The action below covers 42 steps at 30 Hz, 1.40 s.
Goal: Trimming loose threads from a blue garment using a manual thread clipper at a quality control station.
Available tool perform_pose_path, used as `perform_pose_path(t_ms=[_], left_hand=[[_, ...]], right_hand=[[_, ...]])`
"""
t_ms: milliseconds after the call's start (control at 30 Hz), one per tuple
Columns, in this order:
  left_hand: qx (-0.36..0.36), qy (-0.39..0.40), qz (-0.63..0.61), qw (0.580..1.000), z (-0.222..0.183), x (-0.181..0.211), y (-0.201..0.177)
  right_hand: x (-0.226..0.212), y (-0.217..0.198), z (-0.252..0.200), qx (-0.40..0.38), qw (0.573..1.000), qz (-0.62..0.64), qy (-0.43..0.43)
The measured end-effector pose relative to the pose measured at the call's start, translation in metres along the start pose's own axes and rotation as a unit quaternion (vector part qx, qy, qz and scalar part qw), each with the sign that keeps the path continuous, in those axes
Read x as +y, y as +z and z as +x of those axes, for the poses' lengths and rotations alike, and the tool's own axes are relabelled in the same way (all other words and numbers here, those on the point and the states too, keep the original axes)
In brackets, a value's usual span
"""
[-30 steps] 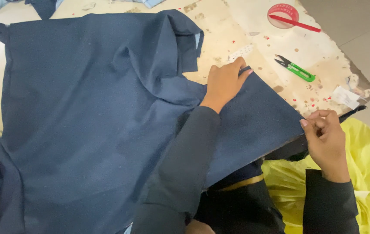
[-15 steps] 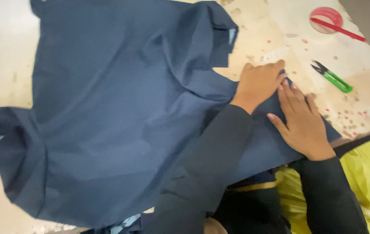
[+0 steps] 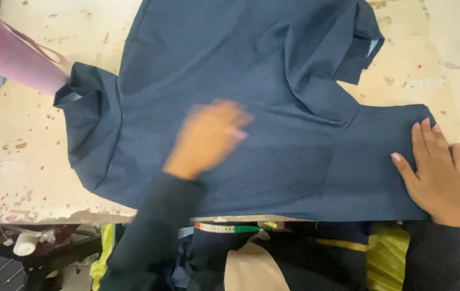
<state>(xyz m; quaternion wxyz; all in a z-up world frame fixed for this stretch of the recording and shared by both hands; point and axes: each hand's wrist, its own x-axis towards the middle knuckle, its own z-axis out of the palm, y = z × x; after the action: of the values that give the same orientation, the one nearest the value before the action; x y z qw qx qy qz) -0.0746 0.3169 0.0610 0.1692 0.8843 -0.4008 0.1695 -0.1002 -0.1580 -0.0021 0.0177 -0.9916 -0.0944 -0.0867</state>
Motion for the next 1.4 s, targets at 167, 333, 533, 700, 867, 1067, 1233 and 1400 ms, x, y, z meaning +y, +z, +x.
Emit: perform_pose_path(t_ms=[167, 333, 533, 700, 867, 1067, 1233, 1400], left_hand=[[0.150, -0.577, 0.376, 0.709, -0.255, -0.131, -0.053], [0.139, -0.677, 0.164, 0.704, -0.297, -0.159, -0.056], [0.539, -0.550, -0.336, 0.542, -0.131, -0.116, -0.083], [0.590, -0.420, -0.420, 0.547, 0.014, -0.007, 0.009], [-0.256, 0.060, -0.247, 0.933, 0.033, 0.139, 0.037], [-0.006, -0.079, -0.163, 0.983, 0.024, 0.147, -0.035], [-0.071, -0.201, 0.090, 0.973, -0.011, 0.131, 0.034], [-0.091, -0.214, 0.065, 0.970, -0.021, 0.127, 0.031]], right_hand=[[0.002, 0.006, -0.003, 0.013, 1.000, 0.005, 0.005], [0.003, 0.007, -0.003, 0.027, 1.000, -0.010, -0.003], [0.004, 0.008, -0.002, 0.031, 1.000, 0.005, -0.001], [-0.003, -0.003, 0.001, 0.012, 1.000, 0.013, 0.018], [0.116, 0.100, -0.008, 0.060, 0.987, 0.121, -0.090], [0.021, -0.020, -0.022, 0.274, 0.837, 0.456, 0.125], [-0.036, -0.041, -0.018, 0.115, 0.975, 0.182, -0.047], [-0.059, -0.030, -0.018, -0.032, 0.988, 0.115, -0.101]])
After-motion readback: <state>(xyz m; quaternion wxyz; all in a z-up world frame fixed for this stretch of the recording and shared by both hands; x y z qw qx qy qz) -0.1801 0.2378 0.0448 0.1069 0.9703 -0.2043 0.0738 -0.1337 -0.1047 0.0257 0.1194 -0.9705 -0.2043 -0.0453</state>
